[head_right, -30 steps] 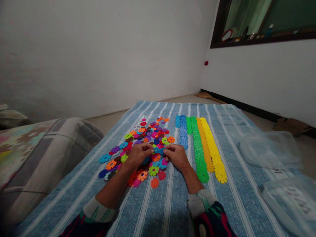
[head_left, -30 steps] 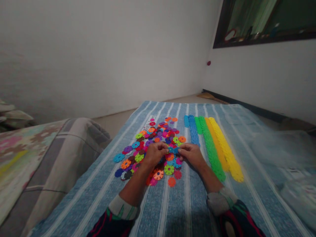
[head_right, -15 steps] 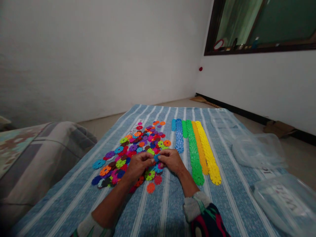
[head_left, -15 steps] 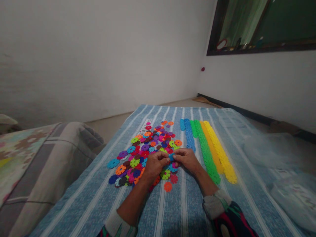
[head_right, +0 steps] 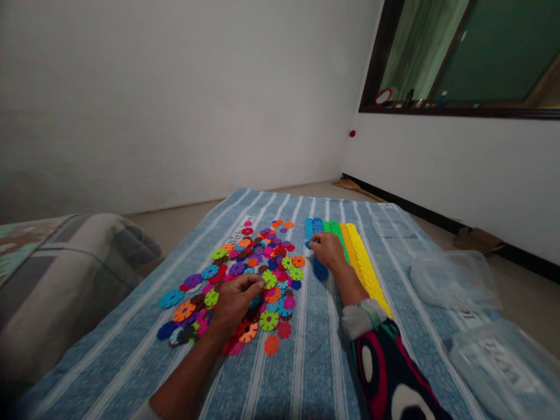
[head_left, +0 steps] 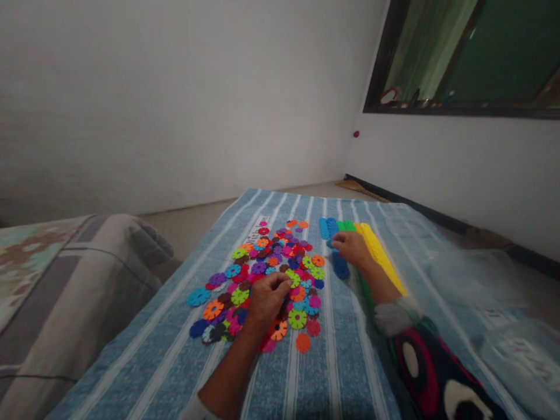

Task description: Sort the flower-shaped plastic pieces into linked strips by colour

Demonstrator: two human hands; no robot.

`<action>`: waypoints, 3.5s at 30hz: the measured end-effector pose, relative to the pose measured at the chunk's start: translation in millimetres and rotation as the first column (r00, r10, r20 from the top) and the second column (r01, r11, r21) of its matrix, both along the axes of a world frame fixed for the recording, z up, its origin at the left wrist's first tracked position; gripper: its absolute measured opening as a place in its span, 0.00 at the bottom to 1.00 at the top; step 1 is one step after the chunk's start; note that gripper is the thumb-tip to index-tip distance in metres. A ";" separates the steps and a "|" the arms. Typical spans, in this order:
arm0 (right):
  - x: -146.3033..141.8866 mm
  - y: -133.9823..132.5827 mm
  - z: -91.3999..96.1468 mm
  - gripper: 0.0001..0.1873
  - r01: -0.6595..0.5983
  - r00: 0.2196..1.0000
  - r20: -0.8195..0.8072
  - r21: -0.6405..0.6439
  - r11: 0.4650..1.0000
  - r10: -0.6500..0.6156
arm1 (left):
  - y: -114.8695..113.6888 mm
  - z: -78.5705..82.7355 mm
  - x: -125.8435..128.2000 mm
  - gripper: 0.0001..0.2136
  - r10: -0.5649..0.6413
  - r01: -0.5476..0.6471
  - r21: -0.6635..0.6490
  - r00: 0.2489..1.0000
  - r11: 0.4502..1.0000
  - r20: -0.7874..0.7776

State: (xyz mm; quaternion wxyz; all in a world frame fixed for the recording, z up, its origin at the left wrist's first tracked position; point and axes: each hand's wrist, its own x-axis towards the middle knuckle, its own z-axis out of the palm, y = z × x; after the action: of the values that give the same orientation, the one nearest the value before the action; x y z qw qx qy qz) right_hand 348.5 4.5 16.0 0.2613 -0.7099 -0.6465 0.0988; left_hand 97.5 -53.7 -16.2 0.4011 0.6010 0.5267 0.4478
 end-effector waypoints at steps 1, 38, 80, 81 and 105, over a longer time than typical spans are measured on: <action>5.0 12.3 5.0 0.11 0.022 0.999 0.041 -0.001 1.000 -0.022 | 1.1 -1.0 -1.5 0.08 0.012 -0.011 0.014 1.000 1.000 -0.014; 36.5 99.3 -18.9 0.20 0.000 0.936 0.342 -0.224 0.975 0.079 | 2.4 -7.9 -9.9 0.09 0.005 0.029 0.154 0.977 0.988 -0.214; 11.9 69.3 -3.8 0.15 0.009 0.981 0.194 -0.162 0.987 0.023 | 6.2 -5.8 -16.0 0.11 -0.012 0.104 0.262 0.944 0.959 -0.330; 5.3 61.2 -4.0 0.15 0.010 0.983 0.184 -0.150 0.989 0.018 | 7.9 -5.3 -17.8 0.11 -0.004 0.099 0.267 0.942 0.959 -0.335; -59.3 -110.4 -76.7 0.17 0.009 0.889 -0.455 0.141 0.990 0.057 | -4.2 -3.1 -8.9 0.09 -0.157 0.463 0.155 0.567 0.872 -0.809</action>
State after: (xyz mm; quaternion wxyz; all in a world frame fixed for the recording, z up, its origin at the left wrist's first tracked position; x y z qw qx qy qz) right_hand 289.1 -105.9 -60.7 0.4540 -0.6384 -0.5809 0.2212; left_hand 88.6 -57.9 -19.2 0.0945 0.8791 0.4416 0.1523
